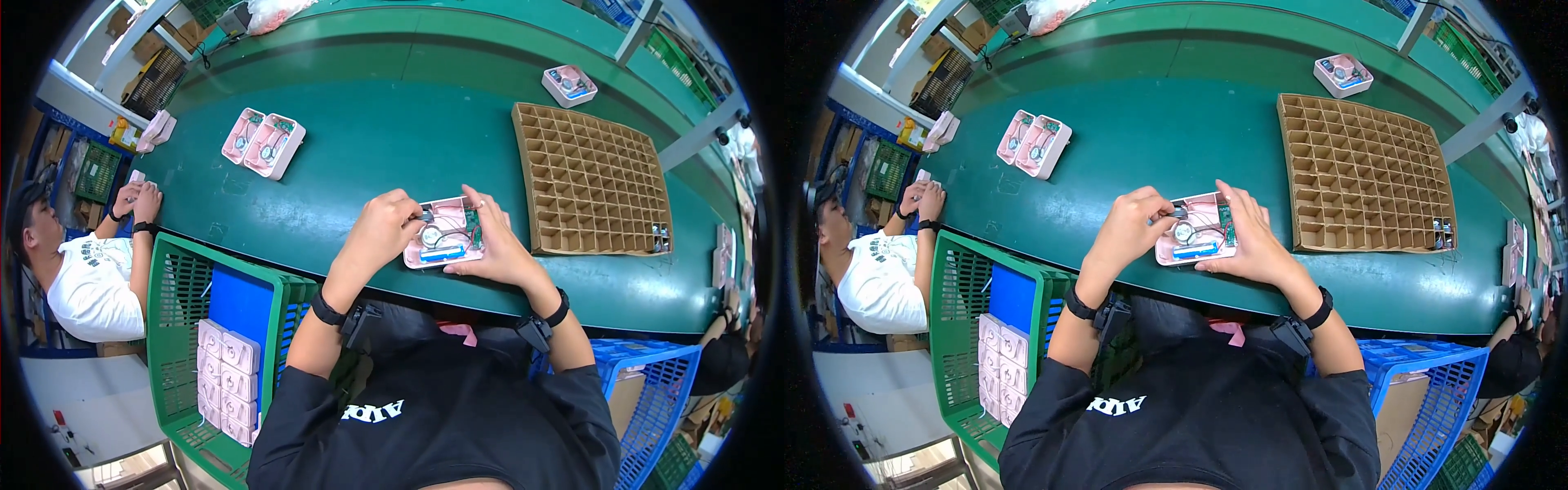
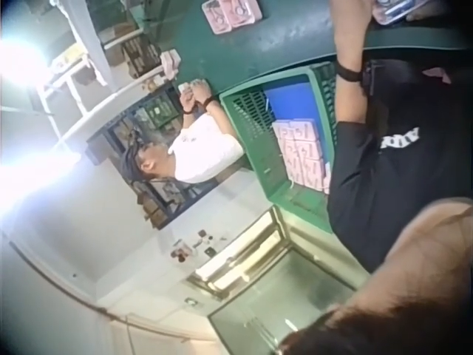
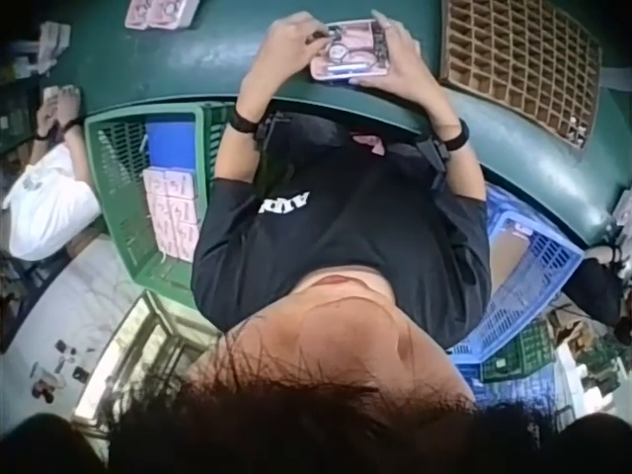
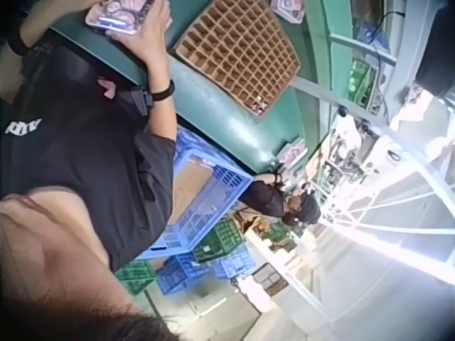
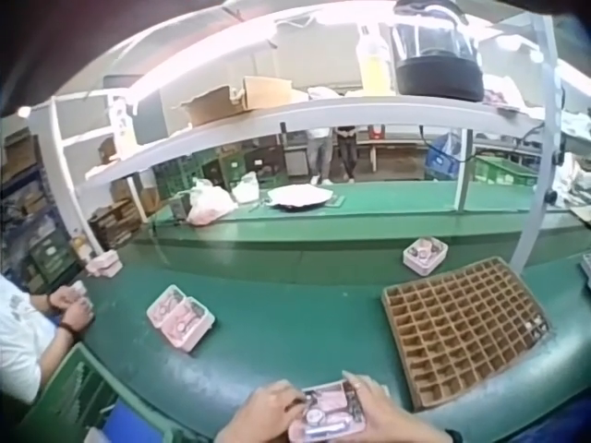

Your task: The person assembles electronic devices by picking up a speaker and a circuit board and placing them into a pink plastic housing. They then route the wires, press the components into place, and set the completed housing onto the green workbench.

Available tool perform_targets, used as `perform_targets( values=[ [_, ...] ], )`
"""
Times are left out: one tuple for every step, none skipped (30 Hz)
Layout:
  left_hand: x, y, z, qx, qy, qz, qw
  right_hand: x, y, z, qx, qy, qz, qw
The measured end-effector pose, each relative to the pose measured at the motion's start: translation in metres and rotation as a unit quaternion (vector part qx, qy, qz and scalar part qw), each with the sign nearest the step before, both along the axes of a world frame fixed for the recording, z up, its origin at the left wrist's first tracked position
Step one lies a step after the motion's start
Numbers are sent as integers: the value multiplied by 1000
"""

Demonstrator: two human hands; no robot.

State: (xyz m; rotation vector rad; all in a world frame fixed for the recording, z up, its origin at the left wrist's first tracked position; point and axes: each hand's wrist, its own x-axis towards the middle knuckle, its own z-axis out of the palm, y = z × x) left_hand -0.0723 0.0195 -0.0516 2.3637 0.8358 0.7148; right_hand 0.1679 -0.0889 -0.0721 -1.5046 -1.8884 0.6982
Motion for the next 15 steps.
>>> perform_targets(
  values=[
    [0,-1,1,7,6,-1,1000,0,0,-1,-2,1,0,1000],
    [1,-1,2,15,13,-3,1000,0,0,-2,9,1,1,1000],
    [1,-2,3,22,19,-4,1000,-1,0,-3,21,1,2,1000],
    [2,-4,3,21,19,-4,1000,-1,0,-4,32,0,3,999],
    [2,-5,3,34,23,-4,999,-1,0,-4,30,0,3,1000],
    [3,-7,3,48,27,-4,998,-1,0,-3,36,-1,3,999],
    [3,-8,2,62,30,-4,998,-1,-1,-2,42,-3,4,999],
    [4,-9,2,61,29,-4,998,-2,-2,-2,48,-5,5,999],
    [5,-9,1,71,33,-3,997,-2,-2,-1,48,-6,7,999],
    [5,-10,1,82,37,-2,996,-3,-3,0,47,-14,9,999],
    [5,-10,1,93,40,-1,995,-4,-4,1,46,-22,12,999],
    [4,-8,2,94,38,2,995,-5,-5,3,45,-30,16,998],
    [3,-6,2,76,34,-11,996,-5,-7,7,47,-33,19,998],
    [-2,-3,3,58,32,-21,998,-6,-10,11,43,-23,25,998],
    [-8,-2,3,40,28,-31,998,-7,-14,16,39,-13,33,999]
  ],
)
